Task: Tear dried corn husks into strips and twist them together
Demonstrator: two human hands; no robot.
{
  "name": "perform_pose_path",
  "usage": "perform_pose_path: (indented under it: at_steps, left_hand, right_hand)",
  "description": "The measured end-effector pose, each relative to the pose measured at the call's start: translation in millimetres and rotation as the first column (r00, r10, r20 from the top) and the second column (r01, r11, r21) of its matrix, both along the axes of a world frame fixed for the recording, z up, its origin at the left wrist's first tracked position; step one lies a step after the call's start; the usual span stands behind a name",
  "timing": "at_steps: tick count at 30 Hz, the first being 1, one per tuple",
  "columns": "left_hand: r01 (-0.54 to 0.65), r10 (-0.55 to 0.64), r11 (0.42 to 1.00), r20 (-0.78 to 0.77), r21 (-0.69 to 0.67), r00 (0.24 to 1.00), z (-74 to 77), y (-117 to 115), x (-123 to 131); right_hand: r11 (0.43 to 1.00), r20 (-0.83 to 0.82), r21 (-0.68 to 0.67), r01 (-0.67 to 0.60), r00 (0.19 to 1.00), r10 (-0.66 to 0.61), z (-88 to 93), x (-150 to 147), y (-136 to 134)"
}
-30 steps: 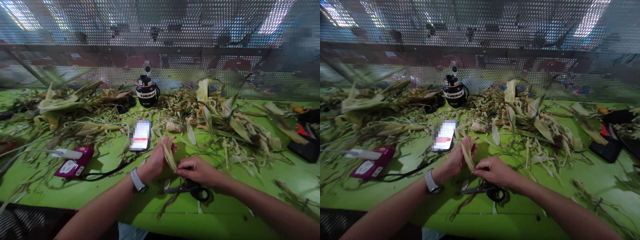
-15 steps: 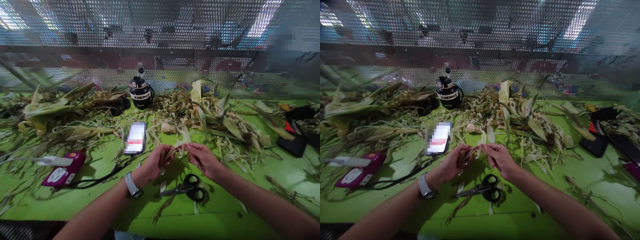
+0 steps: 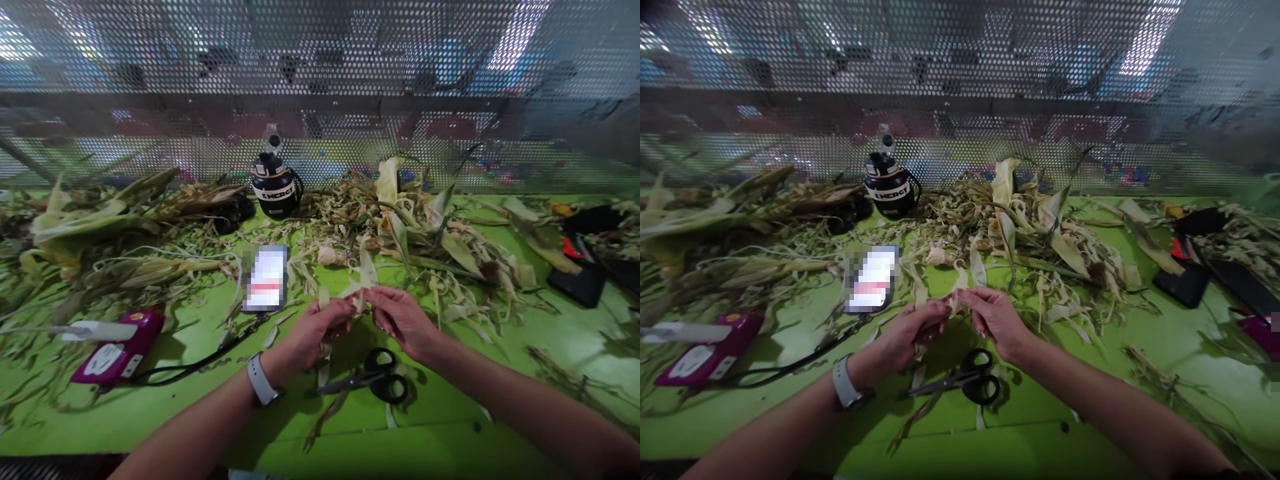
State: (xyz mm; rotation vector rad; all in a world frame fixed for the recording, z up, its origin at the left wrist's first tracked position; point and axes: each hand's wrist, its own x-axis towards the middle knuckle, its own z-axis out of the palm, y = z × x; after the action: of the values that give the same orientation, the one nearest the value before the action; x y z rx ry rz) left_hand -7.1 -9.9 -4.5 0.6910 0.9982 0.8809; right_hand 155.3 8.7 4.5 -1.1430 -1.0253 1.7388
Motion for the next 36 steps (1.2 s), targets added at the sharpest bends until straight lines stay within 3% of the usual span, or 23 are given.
perform_pose_path:
  at_steps: [6,16,23,29,33,36]
  left_hand:
    - [0.087,-0.074,0.991,-0.130,0.099,0.989,-1.3,-2.5,-0.5]
    - [0.195,-0.064,0.918,-0.357,0.346,0.932,15.0,-6.2,2.1]
    - [0.168,-0.008,0.907,-0.382,0.386,0.924,10.4,-5.8,4.8]
    - [0.105,0.008,0.941,-0.330,0.322,0.944,4.1,-4.8,0.1]
    - [0.078,0.024,0.940,-0.292,0.332,0.956,6.0,-5.7,-0.4]
    - [0.106,-0.009,0.934,-0.272,0.343,0.962,7.8,-7.1,1.0]
  right_hand:
    - [0.998,-0.019,-0.019,0.053,0.998,-0.053,-1.3,-2.2,1.3]
    - [0.998,0.121,0.035,0.043,0.992,-0.047,-7.8,-2.5,-1.2]
    - [0.997,0.094,0.073,0.027,0.995,-0.034,-11.0,-2.1,-1.5]
    - [0.979,0.070,0.043,0.198,0.977,-0.201,-1.0,2.9,4.2]
    - [0.996,0.151,-0.073,0.054,0.988,-0.043,-1.1,4.0,4.2]
    - [0.998,0.073,-0.062,-0.026,0.997,0.030,-3.9,1.5,1.1]
